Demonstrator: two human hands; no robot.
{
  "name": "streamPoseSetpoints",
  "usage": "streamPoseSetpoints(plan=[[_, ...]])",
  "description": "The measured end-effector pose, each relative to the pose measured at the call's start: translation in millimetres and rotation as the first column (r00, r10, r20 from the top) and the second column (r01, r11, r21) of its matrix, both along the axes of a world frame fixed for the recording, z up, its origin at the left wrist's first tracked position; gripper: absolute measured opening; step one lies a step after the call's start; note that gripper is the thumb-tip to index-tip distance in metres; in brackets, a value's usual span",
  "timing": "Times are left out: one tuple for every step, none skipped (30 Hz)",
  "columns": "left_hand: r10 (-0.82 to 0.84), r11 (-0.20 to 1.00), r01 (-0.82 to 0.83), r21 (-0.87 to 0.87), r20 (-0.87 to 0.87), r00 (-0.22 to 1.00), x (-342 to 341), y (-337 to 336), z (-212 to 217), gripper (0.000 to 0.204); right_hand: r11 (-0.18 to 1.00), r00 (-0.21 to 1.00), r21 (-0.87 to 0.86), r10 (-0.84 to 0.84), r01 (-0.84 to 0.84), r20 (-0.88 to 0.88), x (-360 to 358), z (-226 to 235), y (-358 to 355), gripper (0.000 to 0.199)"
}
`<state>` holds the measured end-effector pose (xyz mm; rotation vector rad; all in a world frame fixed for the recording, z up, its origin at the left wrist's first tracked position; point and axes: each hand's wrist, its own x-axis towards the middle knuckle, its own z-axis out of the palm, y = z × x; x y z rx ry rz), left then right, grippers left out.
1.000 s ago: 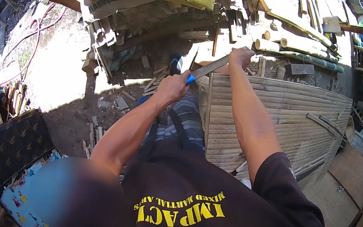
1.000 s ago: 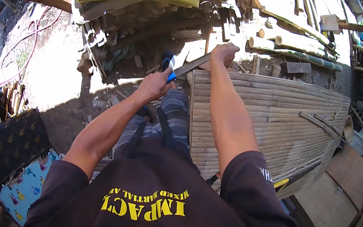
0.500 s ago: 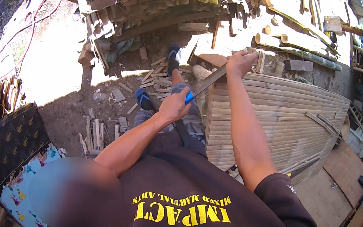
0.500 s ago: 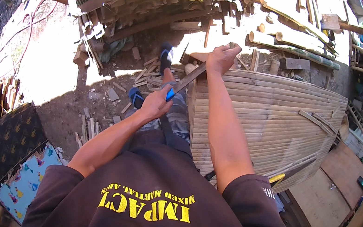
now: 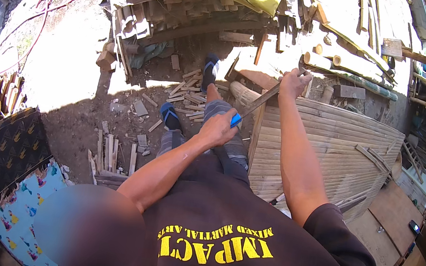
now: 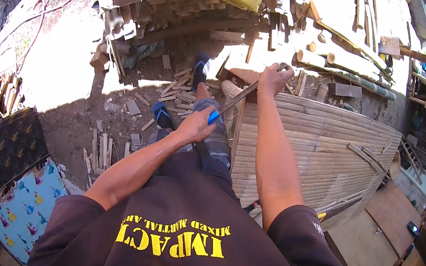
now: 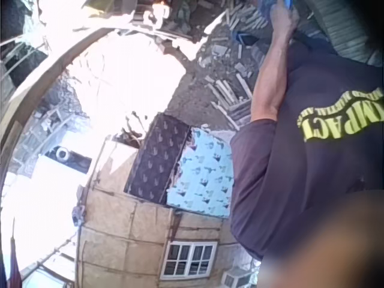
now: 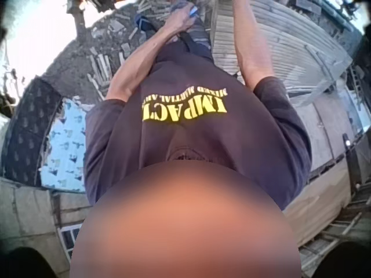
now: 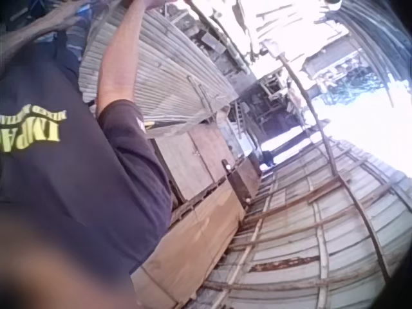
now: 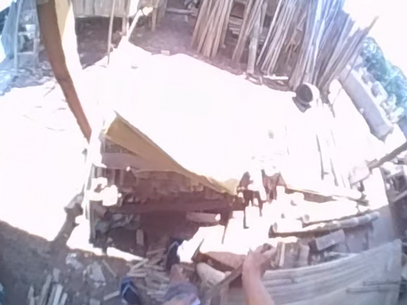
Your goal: The person assembles a bamboo frame by hammering nails into bamboo strips and sawing bamboo pieces to size. The person uses a hammer, nails, and a hand saw to join the bamboo components on a workbench.
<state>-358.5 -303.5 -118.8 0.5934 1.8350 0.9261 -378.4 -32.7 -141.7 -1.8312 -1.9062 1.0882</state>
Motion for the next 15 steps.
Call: streamPoseSetpoints(plan=[[0.002, 1.0, -0.002, 0.01, -0.004, 1.0, 2.4, -1.8, -0.4, 0.041, 1.0, 0.999, -0.006, -0.013, 0.013, -0.05, 2.9, 0.9, -2.3, 0.039], [0.007, 1.0, -0.007, 0.006, 0.0, 1.0, 5.5, -4.2, -0.9, 0.042, 0.998, 0.995, -0.064, -0.023, 0.017, -0.096, 2.8, 1.9, -2.7, 0.039], [0.012, 1.0, -0.012, 0.0, 0.006, 1.0, 6.6, -3.1, -2.9, 0.042, 0.993, 0.986, -0.114, -0.033, 0.015, -0.164, 4.6, 3.2, -4.5, 0.039], [0.002, 1.0, -0.002, 0.009, 0.018, 1.0, 7.3, -3.1, -4.7, 0.043, 0.995, 0.994, -0.096, -0.019, 0.008, -0.112, 3.0, 3.8, -4.6, 0.038], [0.011, 1.0, -0.011, -0.006, -0.001, 1.0, 7.2, -0.9, -7.5, 0.044, 0.998, 0.996, -0.06, 0.001, -0.007, -0.095, 1.2, 4.2, -4.5, 0.038], [0.01, 1.0, -0.01, -0.008, -0.004, 1.0, 8.3, 1.3, -10.0, 0.046, 0.999, 0.998, -0.027, -0.034, 0.032, -0.053, 0.4, 3.9, -4.8, 0.038], [-0.001, 0.999, 0.001, -0.046, -0.009, 1.0, 9.6, 2.8, -12.4, 0.048, 0.995, 0.999, 0.091, -0.029, 0.026, 0.034, -4.6, 2.4, -3.1, 0.039], [0.049, 0.999, -0.049, 0.024, 0.008, 0.999, 12.4, 5.5, -14.4, 0.049, 0.984, 0.996, 0.161, 0.067, -0.077, 0.061, -4.1, 1.7, -3.3, 0.039], [0.088, 0.995, -0.089, 0.054, 0.02, 0.996, 14.5, 7.6, -16.2, 0.05, 0.971, 0.988, 0.203, 0.1, -0.123, 0.117, -10.4, -0.7, -0.9, 0.039], [0.089, 0.992, -0.094, 0.09, 0.063, 0.994, 18.5, 8.3, -16.7, 0.051, 0.94, 0.97, 0.261, 0.18, -0.219, 0.163, -9.2, -1.3, -0.5, 0.039], [0.095, 0.995, -0.096, 0.038, 0.037, 0.995, 22.4, 8.4, -16.5, 0.051, 0.979, 0.983, 0.136, 0.134, -0.151, 0.128, -13.8, -3.2, 1.7, 0.039], [0.086, 0.996, -0.086, 0.015, 0.012, 0.996, 23.1, 10.0, -18.0, 0.051, 0.986, 0.988, 0.135, 0.074, -0.093, 0.135, -14.4, -3.9, 3.6, 0.039], [0.074, 0.997, -0.074, -0.006, 0.002, 0.997, 25.4, 11.1, -18.2, 0.051, 0.991, 0.991, 0.12, 0.044, -0.059, 0.124, -15.5, -4.7, 4.7, 0.038], [0.056, 0.998, -0.056, 0.005, -0.006, 0.998, 24.7, 11.2, -19.0, 0.051, 0.997, 0.991, 0.081, -0.022, 0.011, 0.13, -17.9, -5.0, 6.9, 0.038], [0.044, 0.999, -0.044, 0.016, -0.013, 0.999, 23.4, 13.7, -19.4, 0.05, 0.997, 0.997, 0.07, -0.032, 0.028, 0.068, -16.9, -4.4, 6.6, 0.04]])
